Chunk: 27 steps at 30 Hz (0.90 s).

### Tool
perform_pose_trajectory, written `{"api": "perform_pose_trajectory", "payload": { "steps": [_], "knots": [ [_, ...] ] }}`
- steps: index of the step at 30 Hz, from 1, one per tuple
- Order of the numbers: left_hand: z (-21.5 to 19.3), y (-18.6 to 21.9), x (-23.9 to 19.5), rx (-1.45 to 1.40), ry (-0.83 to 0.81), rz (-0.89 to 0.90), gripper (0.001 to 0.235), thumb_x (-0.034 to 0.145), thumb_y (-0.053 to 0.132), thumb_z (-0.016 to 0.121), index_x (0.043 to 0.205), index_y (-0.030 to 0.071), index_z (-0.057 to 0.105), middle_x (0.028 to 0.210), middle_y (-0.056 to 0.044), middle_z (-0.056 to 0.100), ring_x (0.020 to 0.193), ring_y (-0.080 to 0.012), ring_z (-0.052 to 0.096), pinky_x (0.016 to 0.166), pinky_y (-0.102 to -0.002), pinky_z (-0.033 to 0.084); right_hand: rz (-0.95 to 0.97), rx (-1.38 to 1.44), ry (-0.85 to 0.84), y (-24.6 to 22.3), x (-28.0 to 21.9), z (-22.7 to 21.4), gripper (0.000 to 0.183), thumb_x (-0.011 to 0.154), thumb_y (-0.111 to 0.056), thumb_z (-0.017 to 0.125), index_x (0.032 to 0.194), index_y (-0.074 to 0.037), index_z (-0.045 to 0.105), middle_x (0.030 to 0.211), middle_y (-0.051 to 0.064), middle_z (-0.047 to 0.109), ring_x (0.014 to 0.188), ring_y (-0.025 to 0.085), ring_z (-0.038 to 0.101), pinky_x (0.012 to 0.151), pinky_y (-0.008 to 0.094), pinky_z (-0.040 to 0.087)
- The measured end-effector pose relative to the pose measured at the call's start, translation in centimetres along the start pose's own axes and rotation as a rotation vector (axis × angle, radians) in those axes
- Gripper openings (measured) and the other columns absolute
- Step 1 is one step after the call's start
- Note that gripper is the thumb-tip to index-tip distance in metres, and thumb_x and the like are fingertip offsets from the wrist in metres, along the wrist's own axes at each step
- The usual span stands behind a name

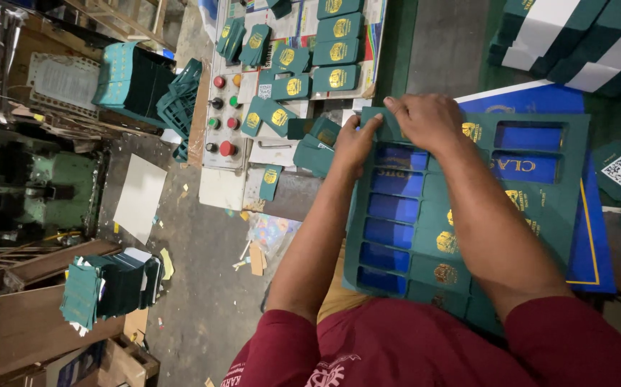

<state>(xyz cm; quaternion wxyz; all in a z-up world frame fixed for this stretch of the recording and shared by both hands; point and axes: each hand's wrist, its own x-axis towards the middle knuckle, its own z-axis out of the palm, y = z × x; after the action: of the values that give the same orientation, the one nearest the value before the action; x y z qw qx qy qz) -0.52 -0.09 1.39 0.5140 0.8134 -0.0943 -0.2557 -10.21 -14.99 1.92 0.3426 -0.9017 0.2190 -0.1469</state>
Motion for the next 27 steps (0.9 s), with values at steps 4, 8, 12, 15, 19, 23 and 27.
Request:
{"api": "perform_pose_trajectory", "payload": {
  "steps": [4,8,12,15,19,23,27],
  "knots": [
    [0.0,-0.3,0.1,-0.020,-0.009,0.025,0.046,0.086,0.037,0.074,0.112,-0.001,0.069,0.099,-0.013,0.075,0.087,-0.0208,0.069,0.077,-0.034,0.055,0.021,-0.014,-0.024,-0.3,-0.2,-0.3,0.053,0.107,-0.056,0.048,0.101,-0.014,0.079,0.088,0.020,0.073,0.085,0.044,0.069,0.073,0.057,0.052],
    [0.1,-0.1,-0.3,0.035,0.024,0.049,0.046,0.087,0.037,0.074,0.113,-0.001,0.068,0.099,-0.013,0.075,0.088,-0.0200,0.070,0.078,-0.033,0.055,0.004,0.026,0.002,-0.2,-0.1,-0.4,0.052,0.108,-0.055,0.048,0.102,-0.014,0.079,0.087,0.020,0.073,0.083,0.045,0.068,0.073,0.057,0.052],
    [-0.2,-0.6,-0.1,-0.165,-0.089,0.058,0.040,0.090,0.031,0.074,0.114,-0.001,0.067,0.100,-0.009,0.074,0.088,-0.0156,0.067,0.077,-0.030,0.054,0.010,0.050,-0.012,-0.5,-0.2,-0.6,0.053,0.109,-0.055,0.048,0.101,-0.014,0.080,0.083,0.019,0.072,0.083,0.044,0.069,0.074,0.056,0.052],
    [-0.4,-2.6,1.7,-0.283,-0.146,-0.043,0.035,0.091,0.028,0.077,0.110,0.000,0.067,0.095,-0.006,0.069,0.081,-0.0142,0.063,0.071,-0.030,0.051,0.026,0.094,0.009,-0.6,-0.2,-0.9,0.051,0.108,-0.056,0.049,0.104,-0.015,0.079,0.081,0.018,0.073,0.079,0.042,0.069,0.071,0.055,0.052],
    [-1.0,-1.0,0.5,-0.343,-0.176,-0.087,0.029,0.087,0.023,0.078,0.104,0.004,0.066,0.089,-0.005,0.068,0.076,-0.0143,0.062,0.066,-0.030,0.052,0.027,0.086,-0.005,-0.4,-0.3,-0.7,0.050,0.108,-0.055,0.049,0.103,-0.016,0.080,0.083,0.016,0.073,0.080,0.041,0.070,0.071,0.055,0.052],
    [-1.2,-1.9,0.9,-0.424,-0.178,-0.092,0.025,0.084,0.017,0.079,0.100,0.005,0.064,0.089,-0.005,0.069,0.076,-0.0148,0.065,0.068,-0.030,0.055,-0.021,0.079,0.018,-0.4,-0.4,-0.7,0.047,0.107,-0.054,0.050,0.106,-0.018,0.080,0.088,0.015,0.074,0.083,0.041,0.069,0.070,0.055,0.052],
    [-1.0,-2.0,0.8,-0.424,-0.164,-0.060,0.024,0.086,0.019,0.079,0.100,0.006,0.065,0.090,-0.004,0.069,0.077,-0.0137,0.063,0.069,-0.028,0.052,-0.094,0.090,0.068,-0.1,-0.3,-0.4,0.045,0.105,-0.053,0.052,0.103,-0.019,0.080,0.091,0.015,0.074,0.085,0.042,0.069,0.070,0.055,0.052]
  ]
}}
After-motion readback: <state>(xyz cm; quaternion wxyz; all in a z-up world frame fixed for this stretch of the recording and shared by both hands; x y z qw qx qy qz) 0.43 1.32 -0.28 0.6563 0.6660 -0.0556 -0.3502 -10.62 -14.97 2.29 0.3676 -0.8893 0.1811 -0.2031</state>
